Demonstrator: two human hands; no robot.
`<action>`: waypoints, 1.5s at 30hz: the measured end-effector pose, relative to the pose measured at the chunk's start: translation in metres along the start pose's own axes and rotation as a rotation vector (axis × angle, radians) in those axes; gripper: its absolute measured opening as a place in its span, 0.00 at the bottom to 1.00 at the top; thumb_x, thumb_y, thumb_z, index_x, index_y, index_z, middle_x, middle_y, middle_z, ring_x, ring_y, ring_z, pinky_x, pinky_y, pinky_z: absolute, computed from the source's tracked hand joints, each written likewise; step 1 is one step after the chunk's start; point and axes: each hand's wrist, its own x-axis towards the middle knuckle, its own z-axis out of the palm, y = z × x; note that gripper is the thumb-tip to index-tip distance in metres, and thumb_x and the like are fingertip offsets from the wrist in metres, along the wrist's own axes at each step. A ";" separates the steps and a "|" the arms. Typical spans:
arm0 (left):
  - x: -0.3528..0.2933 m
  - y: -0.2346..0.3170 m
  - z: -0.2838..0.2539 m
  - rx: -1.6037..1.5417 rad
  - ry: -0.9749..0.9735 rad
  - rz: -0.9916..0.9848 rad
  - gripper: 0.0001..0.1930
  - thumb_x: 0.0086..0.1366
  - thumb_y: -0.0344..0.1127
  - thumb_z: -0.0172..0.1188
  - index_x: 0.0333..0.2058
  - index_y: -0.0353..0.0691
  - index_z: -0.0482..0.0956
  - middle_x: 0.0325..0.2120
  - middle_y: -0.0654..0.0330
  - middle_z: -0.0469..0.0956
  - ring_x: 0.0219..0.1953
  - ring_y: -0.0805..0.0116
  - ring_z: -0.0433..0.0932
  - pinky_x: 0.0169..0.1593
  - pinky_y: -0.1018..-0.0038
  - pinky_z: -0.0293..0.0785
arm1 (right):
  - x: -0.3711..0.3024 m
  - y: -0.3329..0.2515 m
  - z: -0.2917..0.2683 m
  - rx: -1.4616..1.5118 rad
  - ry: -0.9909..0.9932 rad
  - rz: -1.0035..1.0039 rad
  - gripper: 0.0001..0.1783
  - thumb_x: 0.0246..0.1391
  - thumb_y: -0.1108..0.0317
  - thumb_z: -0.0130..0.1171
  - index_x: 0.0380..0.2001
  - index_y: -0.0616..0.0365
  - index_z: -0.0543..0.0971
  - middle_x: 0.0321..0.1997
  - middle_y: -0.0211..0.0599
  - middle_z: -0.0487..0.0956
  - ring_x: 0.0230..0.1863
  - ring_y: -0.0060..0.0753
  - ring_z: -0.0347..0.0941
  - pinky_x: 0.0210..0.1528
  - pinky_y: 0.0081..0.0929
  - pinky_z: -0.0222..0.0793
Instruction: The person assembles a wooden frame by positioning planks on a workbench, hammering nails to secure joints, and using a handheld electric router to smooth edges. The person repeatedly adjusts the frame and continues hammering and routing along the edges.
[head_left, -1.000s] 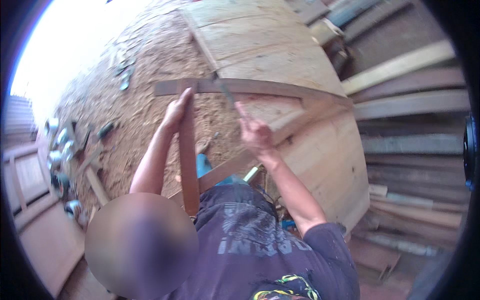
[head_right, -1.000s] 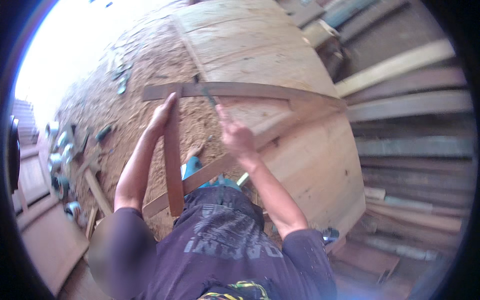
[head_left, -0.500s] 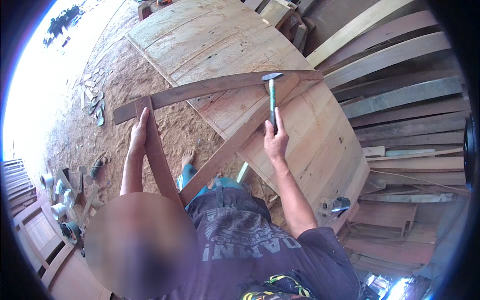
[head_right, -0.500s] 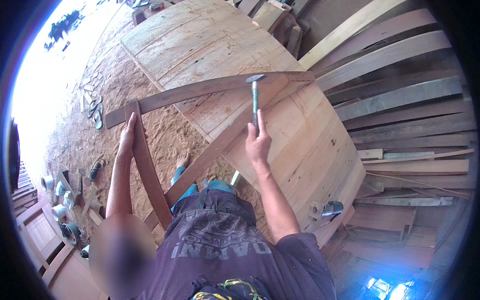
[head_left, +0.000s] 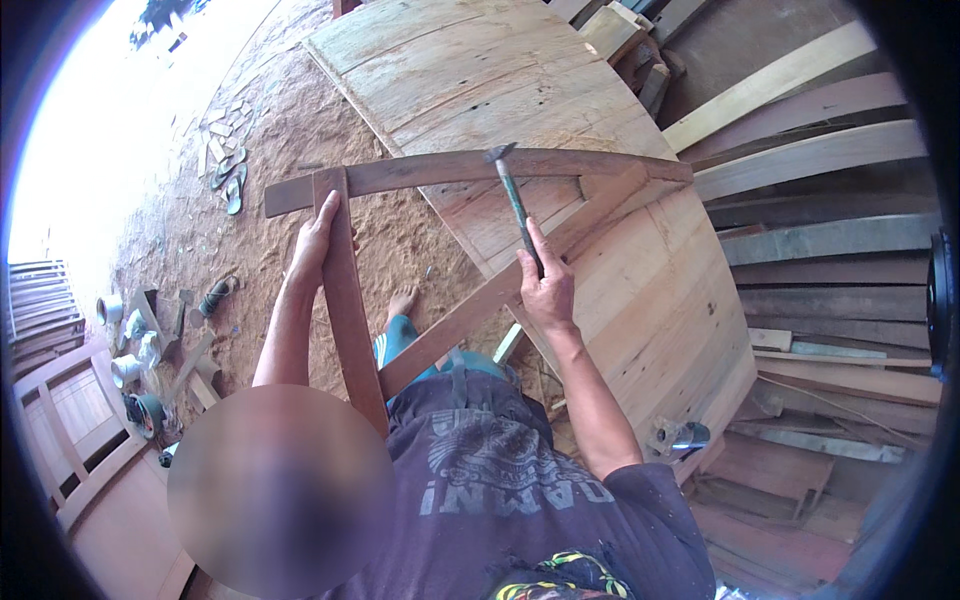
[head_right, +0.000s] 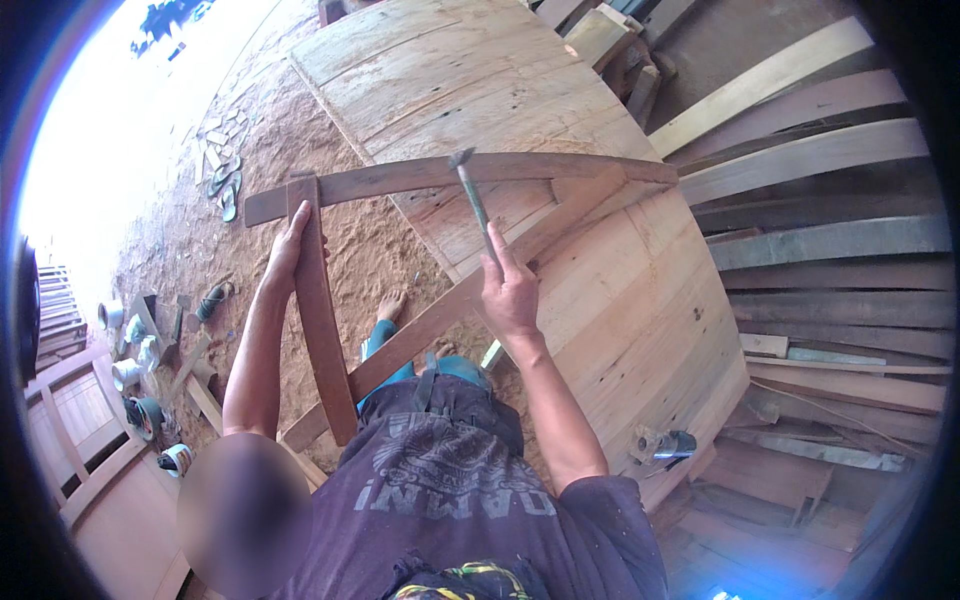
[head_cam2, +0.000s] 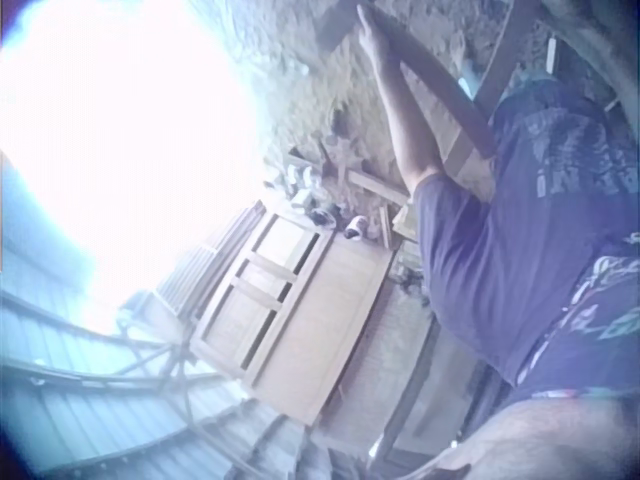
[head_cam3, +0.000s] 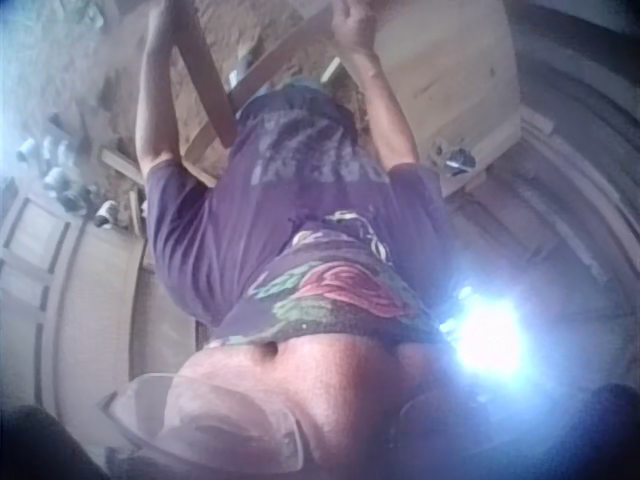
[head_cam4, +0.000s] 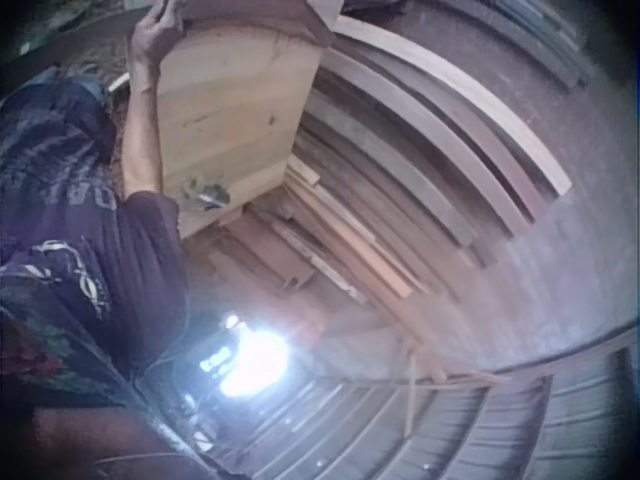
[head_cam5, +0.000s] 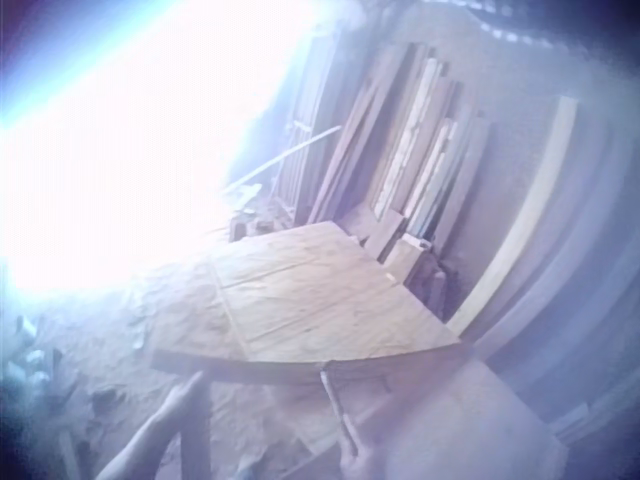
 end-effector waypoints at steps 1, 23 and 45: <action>-0.001 0.000 0.001 -0.004 0.000 -0.005 0.34 0.73 0.70 0.65 0.39 0.36 0.84 0.28 0.56 0.84 0.25 0.64 0.84 0.32 0.65 0.82 | 0.002 -0.002 0.003 -0.007 -0.006 -0.041 0.30 0.72 0.70 0.66 0.75 0.49 0.76 0.56 0.57 0.88 0.48 0.52 0.90 0.47 0.42 0.83; 0.002 0.003 0.002 0.029 -0.030 -0.007 0.34 0.72 0.69 0.66 0.40 0.36 0.86 0.29 0.58 0.85 0.27 0.67 0.85 0.34 0.68 0.82 | 0.014 -0.007 0.005 -0.115 -0.045 -0.112 0.33 0.68 0.72 0.67 0.75 0.42 0.77 0.45 0.57 0.88 0.37 0.57 0.86 0.40 0.47 0.82; 0.003 0.018 -0.009 0.098 0.035 0.059 0.35 0.73 0.71 0.63 0.42 0.36 0.84 0.27 0.57 0.83 0.27 0.64 0.84 0.34 0.65 0.83 | 0.037 0.065 -0.063 -0.102 0.240 0.423 0.31 0.73 0.66 0.63 0.77 0.51 0.73 0.68 0.58 0.82 0.67 0.55 0.82 0.65 0.41 0.79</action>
